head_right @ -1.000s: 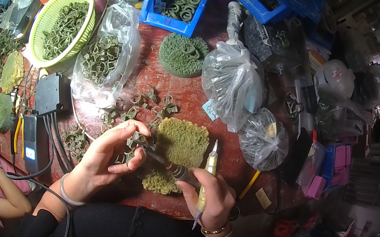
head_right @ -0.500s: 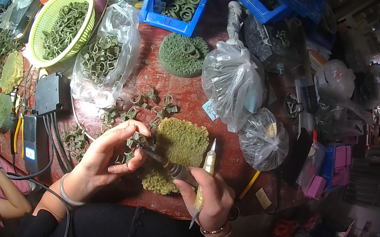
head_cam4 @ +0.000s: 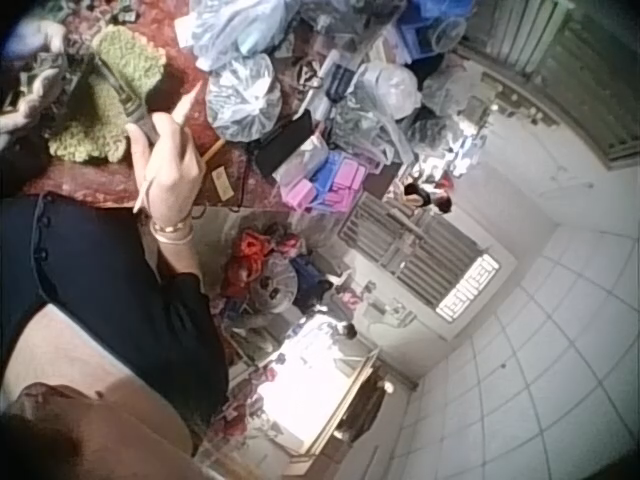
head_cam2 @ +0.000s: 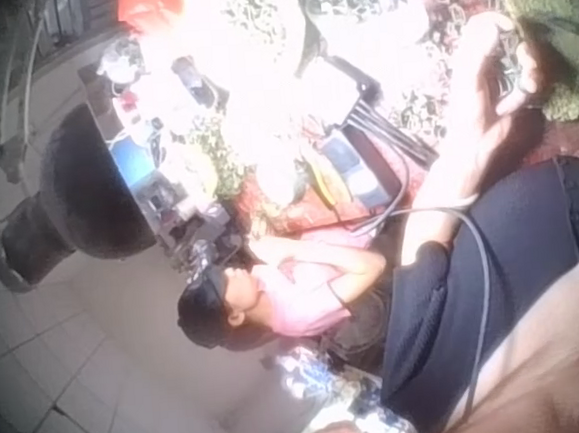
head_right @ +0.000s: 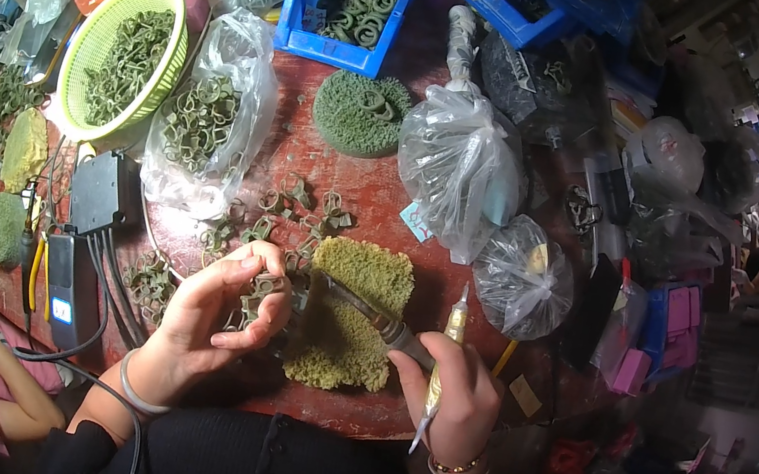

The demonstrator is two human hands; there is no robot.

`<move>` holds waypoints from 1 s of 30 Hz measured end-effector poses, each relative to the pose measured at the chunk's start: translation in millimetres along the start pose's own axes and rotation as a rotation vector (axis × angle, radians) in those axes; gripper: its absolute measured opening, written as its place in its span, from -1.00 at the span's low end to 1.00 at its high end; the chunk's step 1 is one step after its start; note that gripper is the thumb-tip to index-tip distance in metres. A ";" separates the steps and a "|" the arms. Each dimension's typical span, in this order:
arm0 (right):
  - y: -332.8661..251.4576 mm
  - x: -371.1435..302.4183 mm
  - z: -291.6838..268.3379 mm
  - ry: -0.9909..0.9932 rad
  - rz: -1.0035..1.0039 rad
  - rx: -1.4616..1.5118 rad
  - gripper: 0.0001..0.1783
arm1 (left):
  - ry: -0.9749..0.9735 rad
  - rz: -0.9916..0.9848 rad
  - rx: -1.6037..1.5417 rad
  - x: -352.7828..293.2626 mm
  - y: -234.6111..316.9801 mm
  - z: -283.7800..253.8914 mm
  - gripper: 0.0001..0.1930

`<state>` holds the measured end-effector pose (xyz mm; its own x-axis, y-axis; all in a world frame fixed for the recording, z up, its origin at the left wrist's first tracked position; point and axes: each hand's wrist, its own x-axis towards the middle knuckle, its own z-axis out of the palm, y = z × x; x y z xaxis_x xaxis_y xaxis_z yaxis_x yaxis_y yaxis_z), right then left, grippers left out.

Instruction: The recorder uses a heated pyrography tool to burn patterns into small green wax or plastic rings.

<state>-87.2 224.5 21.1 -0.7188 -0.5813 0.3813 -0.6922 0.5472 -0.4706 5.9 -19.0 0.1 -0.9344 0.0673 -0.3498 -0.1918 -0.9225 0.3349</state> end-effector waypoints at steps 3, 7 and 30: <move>2.8 -0.4 0.1 -0.080 0.017 -0.049 -0.64 | -0.029 -0.004 0.010 0.4 0.3 -0.8 -0.71; 1.3 0.8 0.5 -0.046 0.010 -0.051 -0.63 | 0.053 -0.009 0.063 2.3 1.6 8.4 -0.69; -13.4 0.6 18.0 -0.009 -0.035 0.259 -0.66 | 0.024 -0.062 0.054 -0.8 5.0 6.1 -0.68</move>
<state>-77.2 205.9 13.3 -0.6929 -0.6035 0.3945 -0.6764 0.3545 -0.6456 3.8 -21.3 7.4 -0.9132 0.1137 -0.3914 -0.2653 -0.8949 0.3589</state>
